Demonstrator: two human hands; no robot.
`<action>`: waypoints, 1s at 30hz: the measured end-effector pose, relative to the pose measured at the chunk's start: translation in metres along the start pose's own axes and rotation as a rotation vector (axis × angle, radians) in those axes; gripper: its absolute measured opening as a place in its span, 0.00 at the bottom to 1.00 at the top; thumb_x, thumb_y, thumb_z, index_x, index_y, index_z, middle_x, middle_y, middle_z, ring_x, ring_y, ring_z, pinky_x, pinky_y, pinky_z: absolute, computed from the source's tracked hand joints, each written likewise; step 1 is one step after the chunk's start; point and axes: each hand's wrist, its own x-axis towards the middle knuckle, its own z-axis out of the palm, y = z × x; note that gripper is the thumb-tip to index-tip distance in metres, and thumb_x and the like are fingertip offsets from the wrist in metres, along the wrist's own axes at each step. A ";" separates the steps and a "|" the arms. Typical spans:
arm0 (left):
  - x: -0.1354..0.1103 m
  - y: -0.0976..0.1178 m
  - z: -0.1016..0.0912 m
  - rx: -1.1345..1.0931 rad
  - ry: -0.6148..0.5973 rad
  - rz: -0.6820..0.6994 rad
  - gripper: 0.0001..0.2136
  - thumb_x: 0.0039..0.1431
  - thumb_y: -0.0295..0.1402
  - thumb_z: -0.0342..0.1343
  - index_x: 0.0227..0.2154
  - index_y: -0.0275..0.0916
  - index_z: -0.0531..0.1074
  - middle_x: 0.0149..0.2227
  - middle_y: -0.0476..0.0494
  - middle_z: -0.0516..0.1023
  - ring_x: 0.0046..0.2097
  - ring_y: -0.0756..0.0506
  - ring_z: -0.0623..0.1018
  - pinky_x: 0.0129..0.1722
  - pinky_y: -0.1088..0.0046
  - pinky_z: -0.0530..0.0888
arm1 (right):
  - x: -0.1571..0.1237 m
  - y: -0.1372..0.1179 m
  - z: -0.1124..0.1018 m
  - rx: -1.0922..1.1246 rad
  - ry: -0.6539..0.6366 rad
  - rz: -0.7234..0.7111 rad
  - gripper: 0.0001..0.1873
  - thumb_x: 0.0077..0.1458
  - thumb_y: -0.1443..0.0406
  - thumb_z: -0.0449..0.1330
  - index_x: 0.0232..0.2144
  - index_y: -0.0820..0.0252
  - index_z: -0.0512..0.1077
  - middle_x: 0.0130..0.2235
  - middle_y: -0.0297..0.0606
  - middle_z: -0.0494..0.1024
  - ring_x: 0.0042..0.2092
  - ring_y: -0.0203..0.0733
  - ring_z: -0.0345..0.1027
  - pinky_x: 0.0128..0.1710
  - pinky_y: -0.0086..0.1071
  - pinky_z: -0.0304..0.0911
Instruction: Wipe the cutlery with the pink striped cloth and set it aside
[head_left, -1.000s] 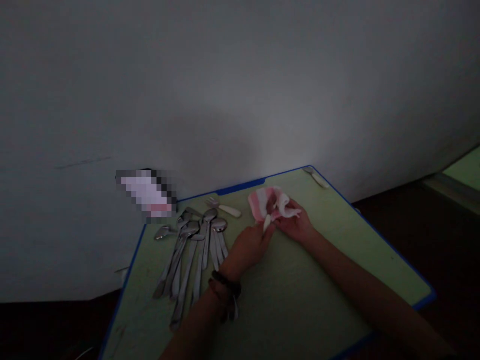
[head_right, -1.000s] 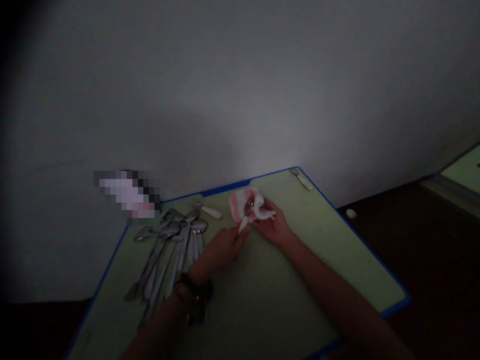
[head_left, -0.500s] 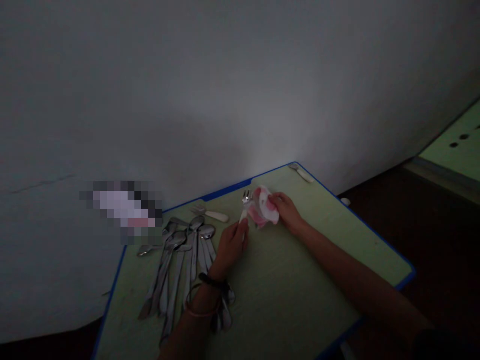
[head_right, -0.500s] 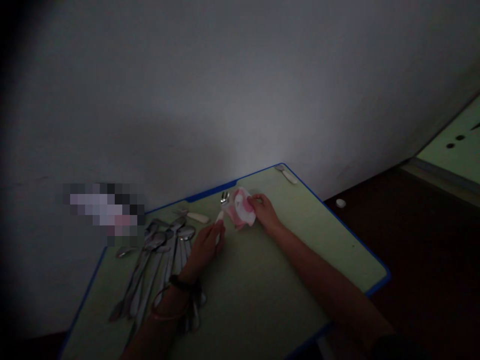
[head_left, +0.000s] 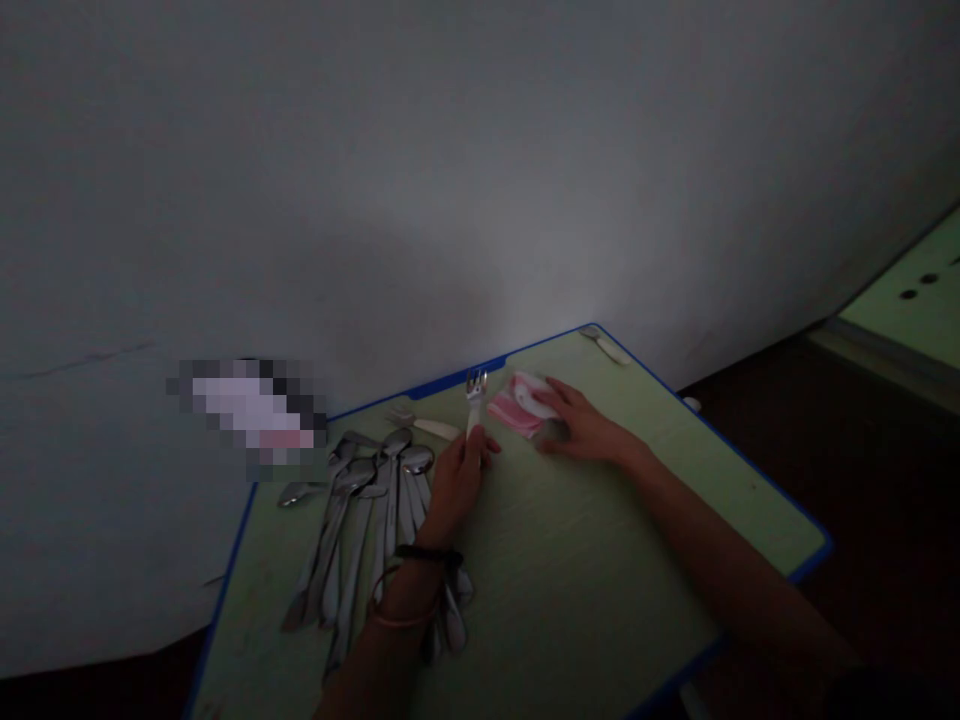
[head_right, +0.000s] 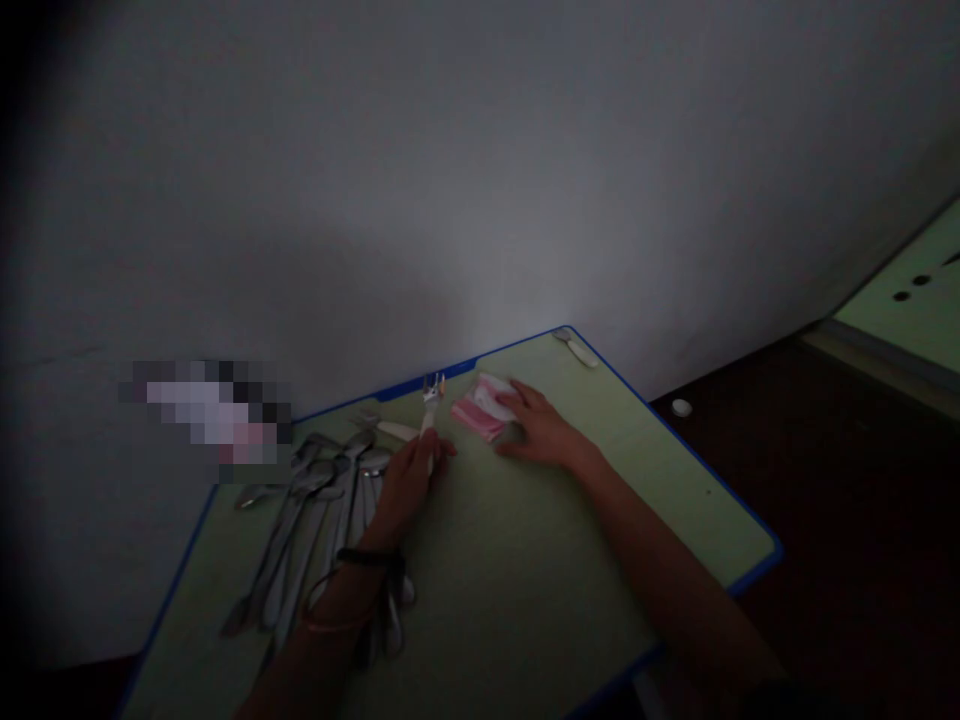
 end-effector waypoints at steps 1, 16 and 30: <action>0.000 -0.001 0.000 -0.011 -0.016 0.004 0.22 0.61 0.48 0.38 0.27 0.37 0.69 0.23 0.50 0.68 0.22 0.51 0.66 0.22 0.77 0.62 | 0.000 0.001 -0.001 -0.037 -0.002 0.000 0.33 0.44 0.59 0.64 0.53 0.55 0.63 0.60 0.47 0.57 0.61 0.52 0.48 0.58 0.47 0.45; 0.002 -0.004 -0.003 0.161 0.099 0.079 0.20 0.62 0.45 0.38 0.31 0.38 0.71 0.24 0.50 0.68 0.28 0.48 0.69 0.27 0.75 0.63 | 0.008 -0.006 0.004 -0.090 0.237 0.092 0.10 0.54 0.65 0.50 0.38 0.60 0.67 0.35 0.41 0.71 0.36 0.43 0.63 0.38 0.36 0.59; 0.006 -0.014 0.001 0.049 0.065 0.102 0.21 0.61 0.46 0.39 0.27 0.37 0.69 0.34 0.43 0.77 0.35 0.46 0.75 0.39 0.70 0.69 | 0.005 -0.029 0.013 0.002 -0.169 -0.242 0.17 0.50 0.71 0.54 0.43 0.56 0.71 0.51 0.41 0.71 0.53 0.46 0.62 0.54 0.43 0.54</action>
